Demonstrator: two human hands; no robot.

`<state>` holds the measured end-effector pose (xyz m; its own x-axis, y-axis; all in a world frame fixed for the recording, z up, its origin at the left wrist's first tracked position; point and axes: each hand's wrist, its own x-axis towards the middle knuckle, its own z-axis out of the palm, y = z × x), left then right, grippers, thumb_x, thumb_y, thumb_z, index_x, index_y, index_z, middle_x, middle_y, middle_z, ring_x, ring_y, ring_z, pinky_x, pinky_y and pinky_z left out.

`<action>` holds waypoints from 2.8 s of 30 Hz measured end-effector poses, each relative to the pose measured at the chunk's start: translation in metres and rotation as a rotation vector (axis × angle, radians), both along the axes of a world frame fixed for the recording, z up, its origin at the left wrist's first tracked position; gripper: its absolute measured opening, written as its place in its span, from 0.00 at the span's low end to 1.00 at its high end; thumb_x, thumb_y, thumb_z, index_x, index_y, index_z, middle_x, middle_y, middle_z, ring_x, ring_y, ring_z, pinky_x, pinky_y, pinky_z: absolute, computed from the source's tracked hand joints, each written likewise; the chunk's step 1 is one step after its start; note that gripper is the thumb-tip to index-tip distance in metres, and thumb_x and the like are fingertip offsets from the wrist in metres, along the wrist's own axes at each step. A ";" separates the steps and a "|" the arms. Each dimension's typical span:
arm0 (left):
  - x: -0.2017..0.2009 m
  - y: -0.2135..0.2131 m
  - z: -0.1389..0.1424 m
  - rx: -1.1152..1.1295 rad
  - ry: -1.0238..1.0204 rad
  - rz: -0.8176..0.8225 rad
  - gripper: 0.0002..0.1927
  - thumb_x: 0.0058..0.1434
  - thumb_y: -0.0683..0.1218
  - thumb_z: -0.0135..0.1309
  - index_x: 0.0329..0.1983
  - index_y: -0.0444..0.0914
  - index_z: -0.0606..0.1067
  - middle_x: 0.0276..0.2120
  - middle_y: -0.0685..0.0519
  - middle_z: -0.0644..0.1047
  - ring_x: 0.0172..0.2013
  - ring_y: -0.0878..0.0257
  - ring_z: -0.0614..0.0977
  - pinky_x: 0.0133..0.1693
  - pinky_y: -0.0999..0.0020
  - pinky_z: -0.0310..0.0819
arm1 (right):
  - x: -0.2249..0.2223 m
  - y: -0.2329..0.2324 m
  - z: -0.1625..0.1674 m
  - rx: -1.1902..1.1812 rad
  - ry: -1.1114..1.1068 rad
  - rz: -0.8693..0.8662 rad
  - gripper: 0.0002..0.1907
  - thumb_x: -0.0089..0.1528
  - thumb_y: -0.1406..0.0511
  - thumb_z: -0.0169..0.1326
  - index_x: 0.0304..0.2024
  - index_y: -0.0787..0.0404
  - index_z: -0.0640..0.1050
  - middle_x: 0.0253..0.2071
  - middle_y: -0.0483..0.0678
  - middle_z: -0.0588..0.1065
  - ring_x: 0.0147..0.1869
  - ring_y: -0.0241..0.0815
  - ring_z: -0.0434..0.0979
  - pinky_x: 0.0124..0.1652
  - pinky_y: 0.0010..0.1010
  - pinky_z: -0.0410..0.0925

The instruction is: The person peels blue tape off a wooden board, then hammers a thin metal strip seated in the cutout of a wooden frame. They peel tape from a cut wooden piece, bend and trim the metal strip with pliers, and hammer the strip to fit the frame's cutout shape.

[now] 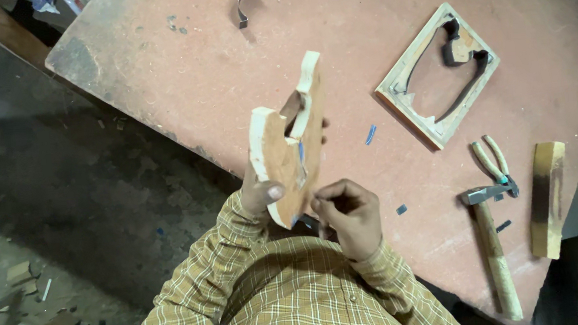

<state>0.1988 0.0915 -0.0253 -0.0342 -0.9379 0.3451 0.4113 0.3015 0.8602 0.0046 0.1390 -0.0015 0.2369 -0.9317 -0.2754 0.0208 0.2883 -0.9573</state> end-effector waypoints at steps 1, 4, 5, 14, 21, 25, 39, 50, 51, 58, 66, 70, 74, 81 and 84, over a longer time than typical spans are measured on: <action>0.000 -0.009 -0.002 -0.162 -0.250 0.166 0.69 0.38 0.62 0.68 0.82 0.41 0.49 0.72 0.42 0.62 0.71 0.47 0.66 0.75 0.52 0.58 | -0.006 0.004 0.003 -0.040 -0.025 0.020 0.03 0.63 0.74 0.55 0.34 0.70 0.78 0.27 0.49 0.78 0.18 0.35 0.75 0.16 0.25 0.71; 0.015 -0.028 -0.001 -0.087 0.077 -0.131 0.73 0.41 0.65 0.70 0.84 0.40 0.44 0.68 0.39 0.63 0.65 0.47 0.70 0.66 0.50 0.66 | -0.029 0.010 0.010 -0.374 -0.510 0.187 0.01 0.66 0.76 0.56 0.39 0.70 0.77 0.30 0.54 0.79 0.21 0.35 0.78 0.21 0.27 0.72; 0.020 -0.031 0.001 0.037 0.368 -0.370 0.76 0.43 0.68 0.71 0.84 0.36 0.41 0.65 0.35 0.64 0.60 0.47 0.73 0.60 0.49 0.71 | -0.034 0.007 0.011 -0.295 -0.546 0.144 0.02 0.65 0.73 0.54 0.39 0.68 0.76 0.32 0.54 0.79 0.26 0.38 0.79 0.23 0.30 0.74; 0.005 0.001 0.029 0.232 0.760 -0.406 0.73 0.45 0.75 0.64 0.83 0.37 0.42 0.68 0.30 0.62 0.61 0.44 0.75 0.58 0.51 0.76 | -0.016 -0.028 -0.003 0.051 -0.063 -0.021 0.13 0.66 0.69 0.55 0.52 0.69 0.73 0.41 0.50 0.76 0.29 0.34 0.74 0.27 0.25 0.70; 0.006 0.007 0.031 0.295 0.691 -0.439 0.74 0.43 0.69 0.70 0.83 0.38 0.43 0.66 0.31 0.64 0.59 0.47 0.75 0.56 0.52 0.77 | 0.008 -0.031 0.012 -0.225 0.356 -0.043 0.10 0.65 0.67 0.59 0.39 0.71 0.78 0.28 0.47 0.79 0.25 0.32 0.77 0.25 0.23 0.72; 0.010 0.012 0.031 0.313 0.651 -0.448 0.74 0.43 0.64 0.73 0.84 0.36 0.43 0.67 0.34 0.64 0.61 0.49 0.75 0.60 0.53 0.75 | 0.008 -0.039 0.012 -0.072 0.423 0.119 0.09 0.66 0.67 0.55 0.39 0.70 0.78 0.28 0.49 0.78 0.22 0.35 0.74 0.22 0.24 0.68; 0.038 0.003 0.033 0.244 0.903 -0.196 0.61 0.60 0.76 0.47 0.85 0.38 0.46 0.70 0.40 0.66 0.60 0.47 0.76 0.61 0.49 0.74 | 0.012 0.002 0.025 -0.554 0.493 0.223 0.13 0.60 0.76 0.55 0.47 0.64 0.81 0.40 0.50 0.79 0.33 0.35 0.83 0.34 0.24 0.77; 0.016 -0.006 0.021 0.402 0.981 -0.377 0.56 0.62 0.75 0.47 0.83 0.38 0.51 0.62 0.41 0.71 0.55 0.46 0.79 0.56 0.48 0.78 | 0.010 -0.023 0.053 -1.226 0.631 0.472 0.11 0.56 0.73 0.63 0.42 0.66 0.81 0.42 0.51 0.78 0.43 0.46 0.82 0.39 0.32 0.76; 0.015 -0.006 0.020 0.416 0.973 -0.382 0.55 0.62 0.75 0.47 0.82 0.38 0.52 0.61 0.41 0.72 0.55 0.47 0.79 0.55 0.48 0.78 | 0.008 -0.026 0.055 -1.233 0.635 0.500 0.11 0.55 0.74 0.63 0.42 0.66 0.81 0.42 0.51 0.78 0.43 0.46 0.81 0.39 0.32 0.76; 0.008 -0.008 0.015 0.457 0.937 -0.438 0.53 0.64 0.74 0.47 0.79 0.35 0.54 0.57 0.41 0.72 0.52 0.48 0.80 0.53 0.48 0.78 | 0.013 -0.025 0.062 -1.171 0.588 0.522 0.10 0.57 0.74 0.62 0.42 0.65 0.80 0.39 0.50 0.77 0.40 0.44 0.79 0.37 0.33 0.75; -0.001 -0.002 0.014 0.500 0.835 -0.412 0.55 0.60 0.74 0.49 0.80 0.36 0.54 0.56 0.41 0.73 0.51 0.48 0.78 0.51 0.51 0.78 | 0.003 -0.029 0.083 -0.601 0.162 -0.095 0.05 0.67 0.75 0.50 0.44 0.63 0.69 0.37 0.50 0.77 0.32 0.36 0.80 0.30 0.25 0.78; 0.004 -0.007 0.013 0.472 0.907 -0.378 0.54 0.60 0.74 0.46 0.79 0.38 0.52 0.56 0.44 0.73 0.51 0.48 0.78 0.52 0.51 0.77 | -0.004 -0.023 0.073 -0.758 0.335 0.240 0.10 0.65 0.79 0.51 0.45 0.66 0.80 0.46 0.57 0.77 0.37 0.40 0.83 0.35 0.28 0.77; 0.009 -0.008 0.014 0.437 0.836 -0.306 0.55 0.61 0.74 0.46 0.80 0.36 0.53 0.56 0.44 0.72 0.52 0.50 0.78 0.52 0.51 0.77 | 0.019 -0.002 0.049 -0.796 0.438 0.361 0.13 0.61 0.72 0.59 0.49 0.67 0.80 0.46 0.56 0.78 0.35 0.38 0.84 0.35 0.26 0.78; -0.001 -0.006 0.014 0.463 0.792 -0.222 0.55 0.62 0.74 0.47 0.82 0.37 0.51 0.53 0.42 0.71 0.48 0.50 0.77 0.49 0.52 0.78 | 0.039 0.009 0.053 -1.100 0.674 0.218 0.13 0.57 0.70 0.66 0.43 0.69 0.81 0.41 0.55 0.79 0.38 0.45 0.82 0.36 0.29 0.76; -0.003 -0.005 0.015 0.475 0.693 -0.200 0.56 0.60 0.74 0.48 0.81 0.38 0.49 0.50 0.37 0.71 0.45 0.49 0.77 0.45 0.53 0.78 | 0.033 0.004 0.049 -1.041 0.612 0.231 0.08 0.58 0.74 0.62 0.41 0.67 0.83 0.40 0.53 0.80 0.39 0.43 0.84 0.36 0.27 0.78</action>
